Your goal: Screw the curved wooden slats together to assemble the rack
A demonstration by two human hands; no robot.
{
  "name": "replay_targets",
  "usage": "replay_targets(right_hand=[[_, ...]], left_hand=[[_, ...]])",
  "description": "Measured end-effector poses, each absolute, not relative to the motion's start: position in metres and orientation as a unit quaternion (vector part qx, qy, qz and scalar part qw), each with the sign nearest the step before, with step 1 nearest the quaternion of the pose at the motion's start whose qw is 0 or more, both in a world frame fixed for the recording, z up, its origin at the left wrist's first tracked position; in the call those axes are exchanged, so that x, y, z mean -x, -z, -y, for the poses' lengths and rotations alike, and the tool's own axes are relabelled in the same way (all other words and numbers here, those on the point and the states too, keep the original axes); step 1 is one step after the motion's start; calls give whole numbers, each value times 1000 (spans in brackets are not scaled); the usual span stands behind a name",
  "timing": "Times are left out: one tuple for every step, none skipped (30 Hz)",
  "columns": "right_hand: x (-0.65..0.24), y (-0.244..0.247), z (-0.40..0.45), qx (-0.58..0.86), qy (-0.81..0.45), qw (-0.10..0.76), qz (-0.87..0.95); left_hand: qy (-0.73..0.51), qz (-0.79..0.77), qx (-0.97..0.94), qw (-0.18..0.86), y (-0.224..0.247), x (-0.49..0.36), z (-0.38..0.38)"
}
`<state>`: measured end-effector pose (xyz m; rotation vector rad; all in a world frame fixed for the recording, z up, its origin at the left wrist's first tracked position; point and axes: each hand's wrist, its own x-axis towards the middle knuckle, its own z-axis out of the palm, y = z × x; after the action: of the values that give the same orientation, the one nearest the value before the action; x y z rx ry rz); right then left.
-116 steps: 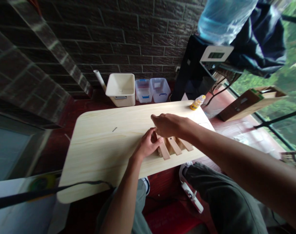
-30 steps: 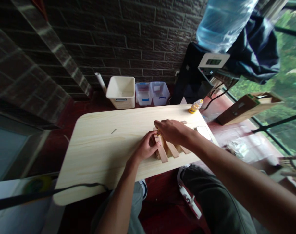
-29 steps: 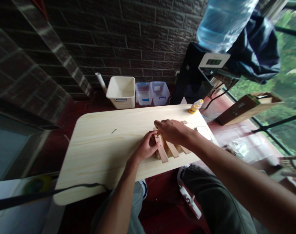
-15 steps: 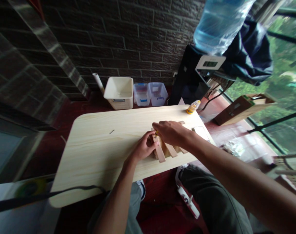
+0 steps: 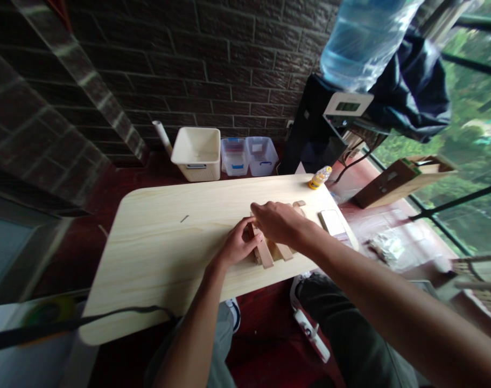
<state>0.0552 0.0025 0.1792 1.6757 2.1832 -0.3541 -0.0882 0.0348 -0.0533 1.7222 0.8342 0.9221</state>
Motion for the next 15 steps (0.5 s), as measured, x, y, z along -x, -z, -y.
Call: replay_targets(right_hand=[[-55, -178, -4, -594, 119, 177, -776], [-54, -176, -5, -594, 114, 173, -778], [-54, -175, -7, -593, 111, 170, -779], [-53, -174, -7, -592, 109, 168, -781], [-53, -173, -7, -591, 109, 166, -782], [-53, -173, -7, -589, 109, 166, -783], [-53, -172, -5, -588, 109, 166, -784], [-52, -172, -4, -588, 109, 167, -783], [-52, -172, -2, -589, 109, 169, -782], [-52, -172, 0, -591, 109, 170, -781], [-52, -172, 1, -593, 108, 172, -779], [-53, -171, 2, -595, 108, 173, -777], [-53, -171, 2, -597, 108, 174, -775], [-53, -171, 2, -599, 108, 175, -774], [-53, -170, 2, -600, 107, 176, -773]], left_hand=[[-378, -343, -708, 487, 53, 88, -35], [-378, -343, -708, 488, 53, 88, -35], [-377, -344, -708, 488, 53, 88, -35], [-377, -344, -707, 489, 54, 88, -35], [-378, -345, -706, 489, 54, 88, -35], [-378, -346, -705, 489, 55, 88, -35], [-379, -347, -705, 490, 55, 88, -35], [-378, -348, -704, 490, 55, 88, -35], [-377, -349, -704, 490, 55, 88, -35], [-376, -349, -704, 491, 55, 88, -34], [-375, -350, -705, 490, 54, 88, -34], [-374, -351, -705, 490, 52, 88, -34], [-374, -352, -705, 489, 51, 87, -33], [-374, -353, -705, 488, 49, 87, -33], [-374, -354, -705, 487, 48, 87, -33]])
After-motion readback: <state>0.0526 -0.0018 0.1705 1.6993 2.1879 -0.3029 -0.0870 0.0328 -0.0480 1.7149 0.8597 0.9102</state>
